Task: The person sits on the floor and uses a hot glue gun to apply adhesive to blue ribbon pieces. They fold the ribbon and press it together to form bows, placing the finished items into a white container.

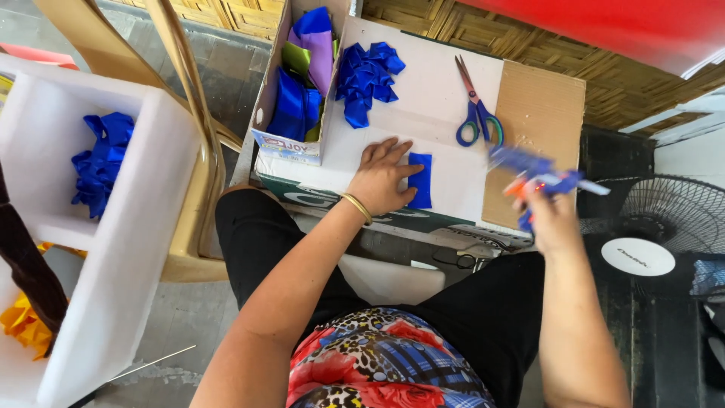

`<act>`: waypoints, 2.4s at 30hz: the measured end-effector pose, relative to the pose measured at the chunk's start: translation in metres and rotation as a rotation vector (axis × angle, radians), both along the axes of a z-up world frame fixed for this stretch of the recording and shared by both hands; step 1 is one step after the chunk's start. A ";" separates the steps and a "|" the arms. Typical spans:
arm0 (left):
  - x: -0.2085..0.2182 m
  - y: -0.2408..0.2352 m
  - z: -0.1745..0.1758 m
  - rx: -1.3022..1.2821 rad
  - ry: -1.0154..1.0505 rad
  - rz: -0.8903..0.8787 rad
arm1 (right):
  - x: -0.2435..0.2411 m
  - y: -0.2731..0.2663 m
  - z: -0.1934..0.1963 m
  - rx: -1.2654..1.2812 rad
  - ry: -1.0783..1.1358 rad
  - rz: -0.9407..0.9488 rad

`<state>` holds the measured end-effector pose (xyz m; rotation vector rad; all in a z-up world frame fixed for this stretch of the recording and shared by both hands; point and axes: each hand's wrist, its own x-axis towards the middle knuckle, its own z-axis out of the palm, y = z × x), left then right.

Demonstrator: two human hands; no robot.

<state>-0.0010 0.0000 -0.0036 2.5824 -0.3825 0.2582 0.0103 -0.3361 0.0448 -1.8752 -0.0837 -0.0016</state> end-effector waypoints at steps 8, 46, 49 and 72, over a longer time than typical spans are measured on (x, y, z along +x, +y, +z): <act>-0.006 -0.001 -0.001 0.004 -0.174 -0.016 | 0.056 -0.040 -0.025 -0.468 -0.301 -0.306; -0.004 0.008 0.003 -0.068 -0.227 -0.266 | 0.062 -0.013 -0.030 -0.755 -0.484 -0.442; -0.004 0.008 0.004 -0.062 -0.205 -0.254 | 0.062 -0.014 -0.030 -0.784 -0.476 -0.430; -0.004 0.008 0.001 -0.069 -0.167 -0.236 | 0.054 -0.008 -0.014 -0.785 -0.467 -0.410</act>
